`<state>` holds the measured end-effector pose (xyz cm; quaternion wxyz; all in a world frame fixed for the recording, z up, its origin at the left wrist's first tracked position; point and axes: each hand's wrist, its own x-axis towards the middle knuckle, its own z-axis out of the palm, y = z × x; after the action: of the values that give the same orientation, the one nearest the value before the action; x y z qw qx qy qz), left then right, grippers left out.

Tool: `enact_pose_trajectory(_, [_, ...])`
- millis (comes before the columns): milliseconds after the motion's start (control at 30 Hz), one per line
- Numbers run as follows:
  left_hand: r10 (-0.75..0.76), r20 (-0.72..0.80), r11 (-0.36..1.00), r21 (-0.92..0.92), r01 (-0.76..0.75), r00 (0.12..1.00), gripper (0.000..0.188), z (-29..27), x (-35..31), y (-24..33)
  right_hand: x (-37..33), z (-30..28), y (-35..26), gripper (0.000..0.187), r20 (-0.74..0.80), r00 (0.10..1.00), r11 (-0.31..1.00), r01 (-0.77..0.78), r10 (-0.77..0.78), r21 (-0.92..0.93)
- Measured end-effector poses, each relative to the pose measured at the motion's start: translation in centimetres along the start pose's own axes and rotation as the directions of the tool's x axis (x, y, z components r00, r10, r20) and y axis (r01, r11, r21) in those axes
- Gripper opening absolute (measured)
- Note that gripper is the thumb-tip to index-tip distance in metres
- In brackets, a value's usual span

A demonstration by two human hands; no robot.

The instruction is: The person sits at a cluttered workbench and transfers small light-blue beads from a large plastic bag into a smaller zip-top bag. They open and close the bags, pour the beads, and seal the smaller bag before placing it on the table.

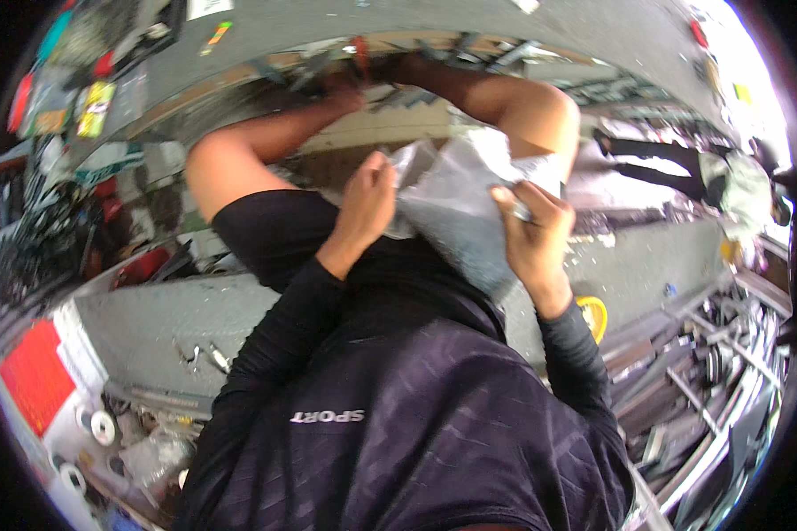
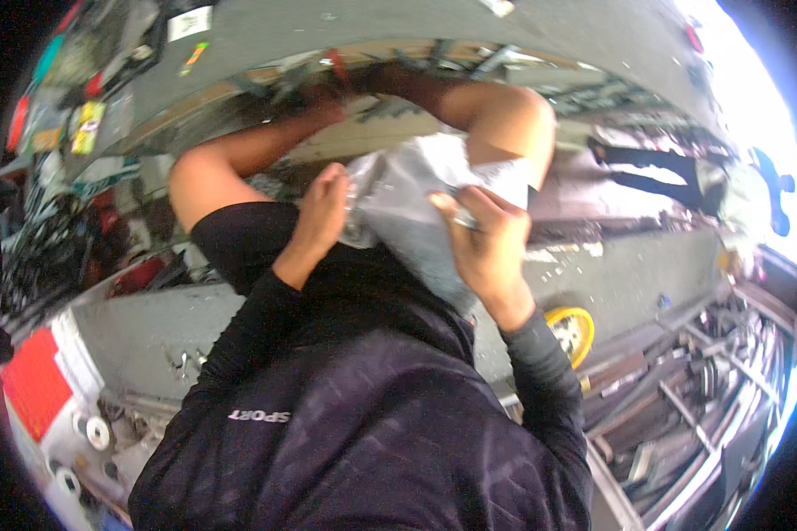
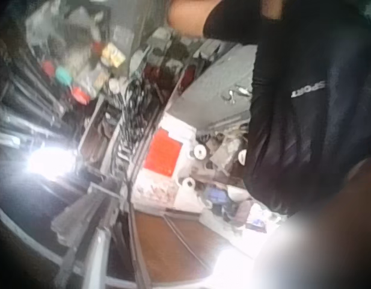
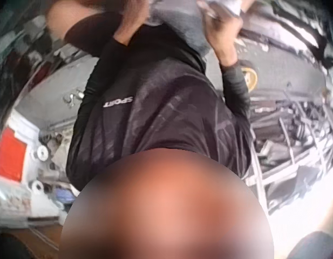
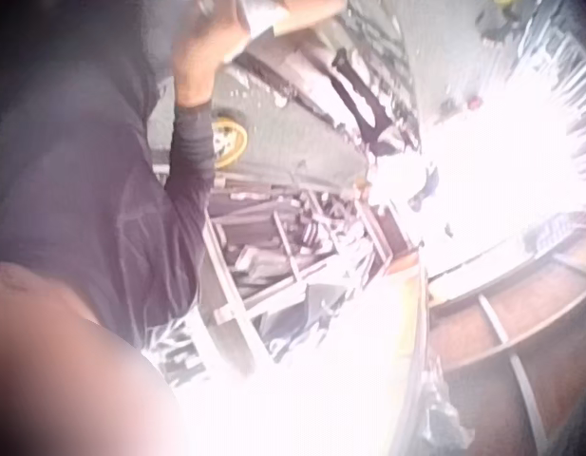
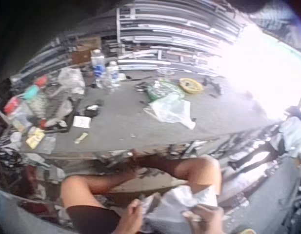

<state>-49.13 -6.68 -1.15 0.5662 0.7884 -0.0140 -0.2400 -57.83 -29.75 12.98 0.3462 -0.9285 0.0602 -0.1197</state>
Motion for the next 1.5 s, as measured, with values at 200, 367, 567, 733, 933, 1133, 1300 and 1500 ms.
enact_pose_trajectory(200, [0.063,0.191,0.995,-0.088,-0.047,0.980,0.015,-0.9,0.4,1.7,0.8,1.0,-0.5,0.048,0.051,0.998,0.999,-0.036,0.036,-0.010])
enact_pose_trajectory(367, [0.158,0.233,0.987,-0.067,-0.146,0.960,0.011,-1.6,0.5,1.6,1.2,0.8,-0.8,0.046,0.111,0.992,0.999,-0.052,0.053,-0.005])
enact_pose_trajectory(567, [0.222,0.196,0.969,0.067,-0.239,0.955,0.013,-1.9,0.1,1.2,1.2,1.0,-0.3,0.041,0.174,0.976,0.991,-0.122,0.129,-0.052])
enact_pose_trajectory(733, [0.225,0.166,0.967,0.083,-0.240,0.960,0.012,-1.5,0.2,0.8,1.3,1.1,0.0,0.049,0.200,0.971,0.990,-0.113,0.127,-0.082])
enact_pose_trajectory(933, [0.183,0.196,0.981,0.031,-0.192,0.963,0.011,-1.5,0.6,-0.3,1.4,1.2,0.3,0.043,0.221,0.969,0.992,-0.096,0.113,-0.083])
enact_pose_trajectory(1133, [0.298,0.142,0.951,0.045,-0.307,0.944,0.014,-1.1,0.8,-1.2,1.4,1.5,0.4,0.046,0.204,0.976,0.995,-0.061,0.077,-0.081])
enact_pose_trajectory(1300, [0.286,0.153,0.954,0.045,-0.296,0.946,0.014,-0.9,0.8,-1.3,1.4,1.6,0.5,0.048,0.197,0.979,0.995,-0.042,0.059,-0.093])
enact_pose_trajectory(1500, [0.260,0.160,0.962,0.040,-0.270,0.952,0.013,-1.0,0.7,-0.9,1.6,1.6,0.4,0.051,0.234,0.970,0.991,-0.033,0.063,-0.132])
